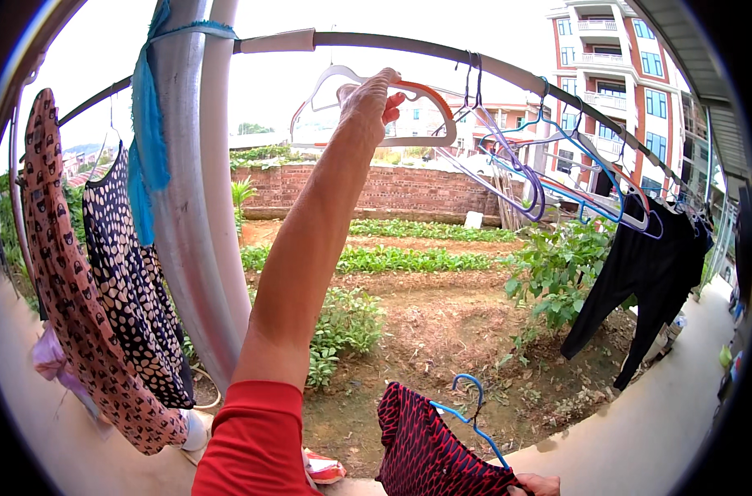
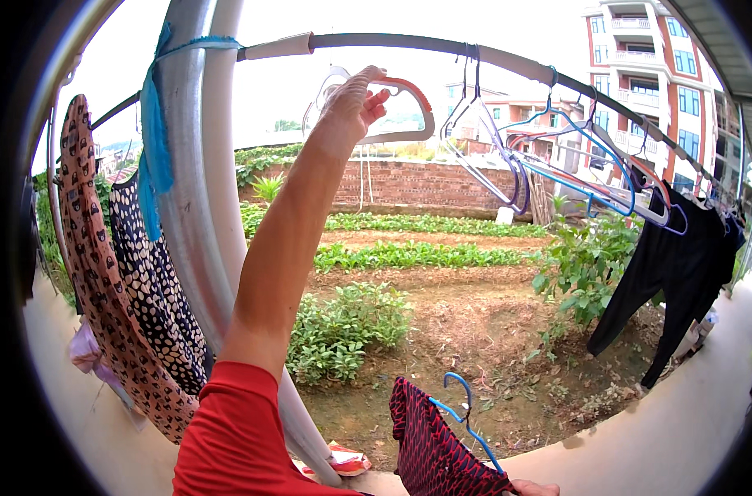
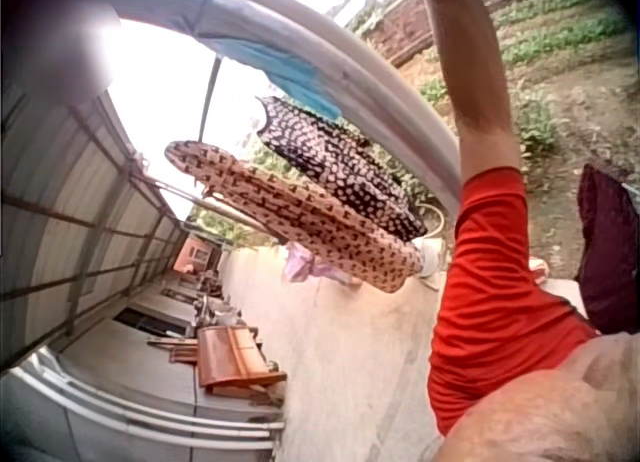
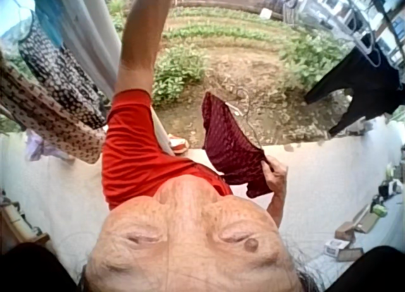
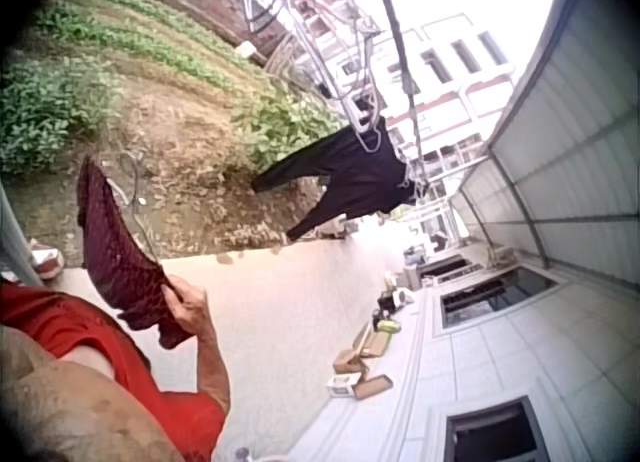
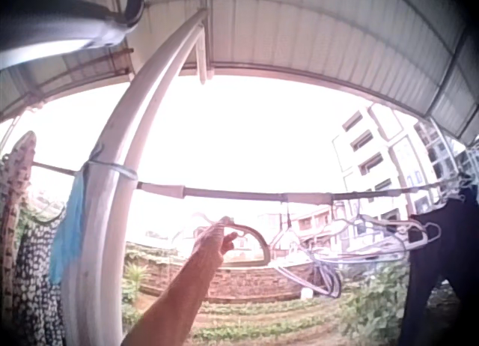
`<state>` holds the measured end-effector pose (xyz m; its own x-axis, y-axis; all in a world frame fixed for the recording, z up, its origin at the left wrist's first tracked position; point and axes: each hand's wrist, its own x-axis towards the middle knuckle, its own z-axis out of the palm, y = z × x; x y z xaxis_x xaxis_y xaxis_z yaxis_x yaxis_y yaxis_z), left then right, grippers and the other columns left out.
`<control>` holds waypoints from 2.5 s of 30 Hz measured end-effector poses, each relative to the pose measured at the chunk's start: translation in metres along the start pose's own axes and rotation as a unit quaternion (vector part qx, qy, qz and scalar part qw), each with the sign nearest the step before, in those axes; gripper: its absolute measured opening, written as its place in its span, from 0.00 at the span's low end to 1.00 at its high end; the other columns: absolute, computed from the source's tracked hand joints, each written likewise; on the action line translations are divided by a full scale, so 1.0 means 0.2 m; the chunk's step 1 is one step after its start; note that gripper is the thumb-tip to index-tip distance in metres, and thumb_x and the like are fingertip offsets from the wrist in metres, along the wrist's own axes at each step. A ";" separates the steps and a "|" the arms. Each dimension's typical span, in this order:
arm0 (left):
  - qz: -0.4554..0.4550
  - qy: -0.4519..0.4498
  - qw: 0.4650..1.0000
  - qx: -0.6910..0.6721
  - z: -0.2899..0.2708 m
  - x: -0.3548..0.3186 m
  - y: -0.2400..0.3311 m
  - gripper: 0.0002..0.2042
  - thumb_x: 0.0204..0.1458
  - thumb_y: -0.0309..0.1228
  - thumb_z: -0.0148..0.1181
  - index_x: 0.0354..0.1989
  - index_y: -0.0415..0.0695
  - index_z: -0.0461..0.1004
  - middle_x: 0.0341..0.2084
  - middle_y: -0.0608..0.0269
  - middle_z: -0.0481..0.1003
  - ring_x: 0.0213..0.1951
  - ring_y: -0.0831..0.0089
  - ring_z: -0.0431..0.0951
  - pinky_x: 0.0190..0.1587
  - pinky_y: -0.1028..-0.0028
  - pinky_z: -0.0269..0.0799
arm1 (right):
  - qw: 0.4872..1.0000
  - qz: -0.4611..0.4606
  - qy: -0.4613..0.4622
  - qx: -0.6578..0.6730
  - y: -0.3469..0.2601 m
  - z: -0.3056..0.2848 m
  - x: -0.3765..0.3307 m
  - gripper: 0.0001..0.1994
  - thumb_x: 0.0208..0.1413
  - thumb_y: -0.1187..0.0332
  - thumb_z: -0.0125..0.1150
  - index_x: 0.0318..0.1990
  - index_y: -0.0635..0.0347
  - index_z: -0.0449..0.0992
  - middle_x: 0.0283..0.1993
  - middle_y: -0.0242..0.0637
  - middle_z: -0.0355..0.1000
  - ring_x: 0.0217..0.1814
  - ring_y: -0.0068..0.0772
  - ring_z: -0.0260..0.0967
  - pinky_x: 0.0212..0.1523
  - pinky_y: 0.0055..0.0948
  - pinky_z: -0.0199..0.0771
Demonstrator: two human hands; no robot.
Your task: The person hangs several garments on a clothesline using hangers. They pick up a red patterned top, a black top, and a maroon top from a pink child's bicycle basket, place each on a hanger, and hang them on the line. The person also retrieves an empty hanger from the line and returns it to the basket.
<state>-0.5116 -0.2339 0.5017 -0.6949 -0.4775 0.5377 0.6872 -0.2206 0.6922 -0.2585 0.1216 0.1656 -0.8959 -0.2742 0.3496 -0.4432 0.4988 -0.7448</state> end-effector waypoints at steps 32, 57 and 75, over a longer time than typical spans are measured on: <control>-0.489 -0.060 0.842 0.221 -1.52 -2.34 -1.38 0.13 0.45 0.38 0.46 0.30 0.40 0.64 0.22 0.63 0.64 0.19 0.73 0.66 0.21 0.72 0.62 | 0.956 -0.208 0.173 -0.117 -0.65 0.18 0.74 0.02 0.48 0.76 0.53 0.28 0.65 0.71 0.19 0.48 0.67 0.20 0.48 0.67 0.21 0.38 0.62; -0.613 -0.327 0.704 0.145 -1.51 -2.49 -1.21 0.21 0.46 0.40 0.49 0.49 0.45 0.64 0.33 0.68 0.68 0.26 0.83 0.69 0.26 0.80 0.60 | 0.903 -0.216 0.314 -0.197 -1.61 0.51 1.70 0.03 0.43 0.70 0.61 0.24 0.58 0.77 0.24 0.41 0.75 0.30 0.38 0.75 0.26 0.33 0.74; -0.625 -0.338 0.704 -0.011 -1.20 -2.38 -1.26 0.23 0.42 0.28 0.48 0.51 0.42 0.62 0.42 0.61 0.65 0.28 0.82 0.70 0.24 0.83 0.64 | 0.907 -0.353 0.194 -0.126 -1.17 0.31 1.24 0.18 0.54 0.56 0.50 0.27 0.64 0.72 0.19 0.38 0.67 0.20 0.32 0.64 0.23 0.35 0.66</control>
<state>-0.3037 -0.1550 -0.0432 -0.6967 0.6129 -0.3727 -0.5519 -0.1262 0.8243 -0.3761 -0.1147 0.3911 -0.3076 -0.3131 0.8985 -0.8591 0.4974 -0.1208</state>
